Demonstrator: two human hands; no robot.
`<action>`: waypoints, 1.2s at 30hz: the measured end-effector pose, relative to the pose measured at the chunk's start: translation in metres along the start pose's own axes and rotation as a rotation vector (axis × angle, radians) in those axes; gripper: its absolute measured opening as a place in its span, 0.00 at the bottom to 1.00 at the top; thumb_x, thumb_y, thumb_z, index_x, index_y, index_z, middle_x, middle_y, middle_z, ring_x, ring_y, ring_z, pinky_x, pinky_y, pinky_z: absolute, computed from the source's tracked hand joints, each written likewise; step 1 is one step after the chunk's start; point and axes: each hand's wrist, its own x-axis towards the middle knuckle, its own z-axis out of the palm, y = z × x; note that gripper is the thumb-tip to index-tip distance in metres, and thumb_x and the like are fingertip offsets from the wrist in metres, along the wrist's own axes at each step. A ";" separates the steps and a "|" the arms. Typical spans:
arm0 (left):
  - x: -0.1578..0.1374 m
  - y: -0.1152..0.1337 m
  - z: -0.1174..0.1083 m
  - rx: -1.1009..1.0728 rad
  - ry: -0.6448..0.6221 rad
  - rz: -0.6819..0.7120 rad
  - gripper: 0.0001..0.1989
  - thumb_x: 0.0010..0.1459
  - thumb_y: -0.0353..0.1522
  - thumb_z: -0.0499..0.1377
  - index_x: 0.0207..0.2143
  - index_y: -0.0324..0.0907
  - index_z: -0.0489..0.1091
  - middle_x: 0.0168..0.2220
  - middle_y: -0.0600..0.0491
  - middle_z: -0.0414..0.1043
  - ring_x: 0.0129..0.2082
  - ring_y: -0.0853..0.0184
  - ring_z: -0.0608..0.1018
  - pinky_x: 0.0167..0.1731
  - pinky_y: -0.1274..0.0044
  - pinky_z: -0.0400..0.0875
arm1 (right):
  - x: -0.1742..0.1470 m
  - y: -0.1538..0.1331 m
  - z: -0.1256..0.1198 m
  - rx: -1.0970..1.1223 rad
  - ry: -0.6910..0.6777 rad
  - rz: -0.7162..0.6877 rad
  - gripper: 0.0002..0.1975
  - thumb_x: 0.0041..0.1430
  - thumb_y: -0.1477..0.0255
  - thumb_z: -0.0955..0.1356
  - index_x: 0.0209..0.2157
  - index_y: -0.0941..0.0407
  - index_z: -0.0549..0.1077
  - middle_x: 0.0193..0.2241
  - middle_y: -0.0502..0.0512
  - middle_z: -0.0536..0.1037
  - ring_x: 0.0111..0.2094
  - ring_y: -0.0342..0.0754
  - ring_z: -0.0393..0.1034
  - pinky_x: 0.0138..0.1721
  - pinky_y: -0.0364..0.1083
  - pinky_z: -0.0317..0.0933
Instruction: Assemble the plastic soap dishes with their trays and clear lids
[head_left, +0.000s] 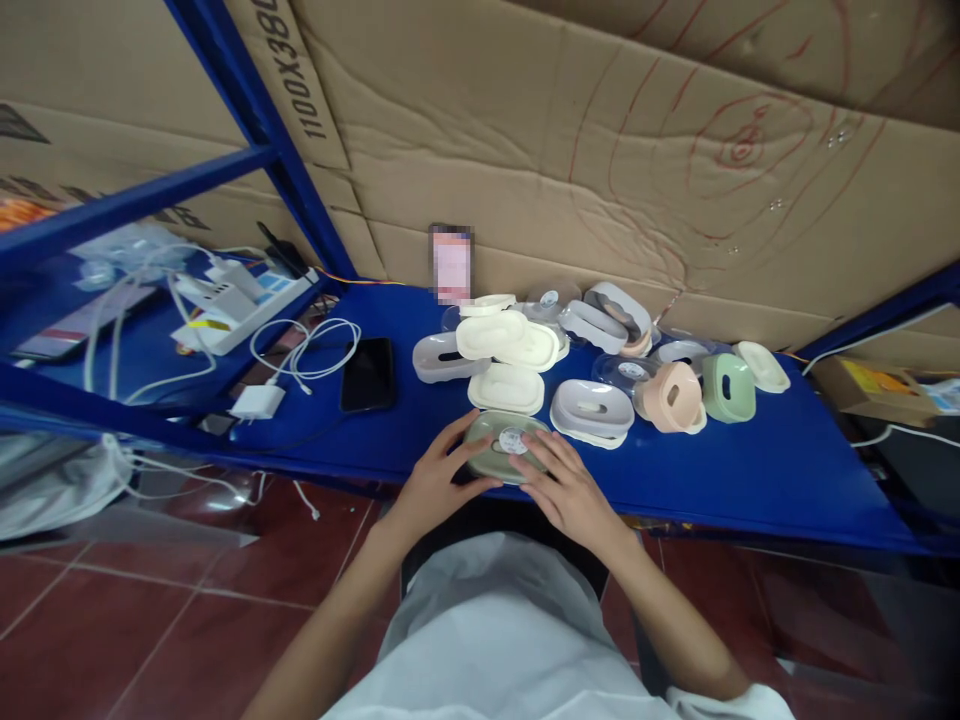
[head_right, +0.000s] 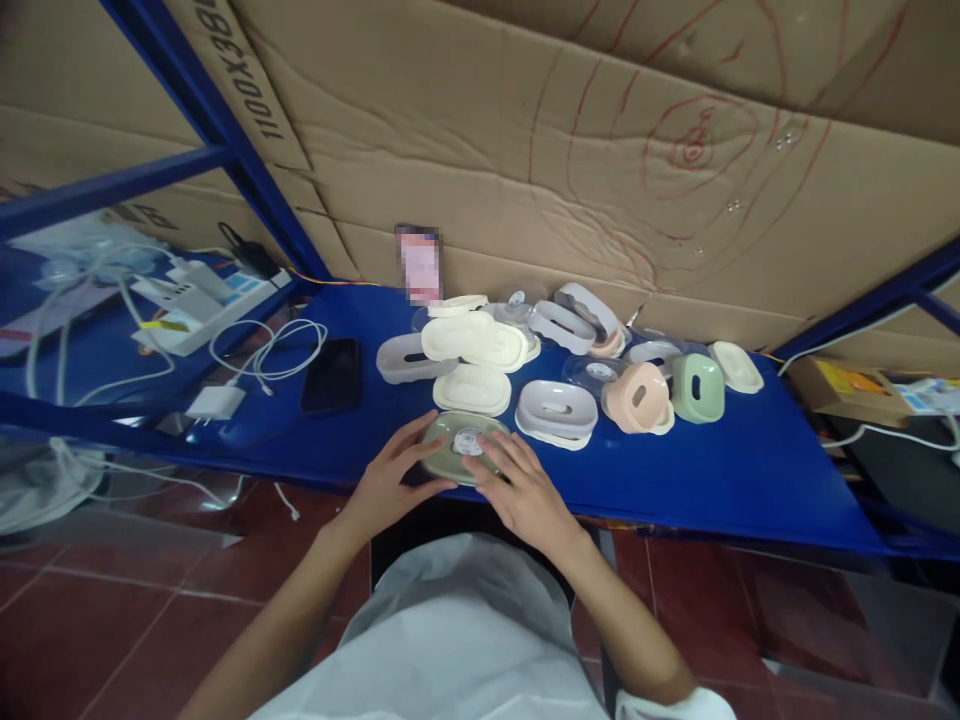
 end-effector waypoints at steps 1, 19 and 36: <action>0.001 0.001 -0.001 -0.018 -0.024 -0.009 0.27 0.64 0.41 0.71 0.63 0.50 0.71 0.71 0.43 0.63 0.70 0.51 0.71 0.66 0.56 0.74 | 0.001 0.001 0.000 0.016 -0.008 0.033 0.35 0.74 0.70 0.69 0.76 0.44 0.56 0.76 0.59 0.58 0.78 0.62 0.47 0.73 0.69 0.57; 0.042 0.008 0.001 0.313 -0.168 0.020 0.23 0.74 0.38 0.59 0.68 0.47 0.66 0.73 0.41 0.62 0.72 0.47 0.67 0.68 0.52 0.67 | -0.203 0.109 -0.112 -0.689 0.829 0.935 0.46 0.58 0.42 0.75 0.65 0.63 0.75 0.63 0.79 0.72 0.65 0.79 0.67 0.64 0.74 0.63; 0.014 0.011 -0.007 0.265 -0.130 0.011 0.11 0.73 0.29 0.57 0.50 0.47 0.78 0.52 0.48 0.79 0.54 0.58 0.79 0.52 0.64 0.71 | -0.040 0.059 -0.052 -0.361 0.175 0.336 0.23 0.76 0.63 0.67 0.67 0.53 0.69 0.64 0.64 0.76 0.66 0.61 0.69 0.66 0.61 0.58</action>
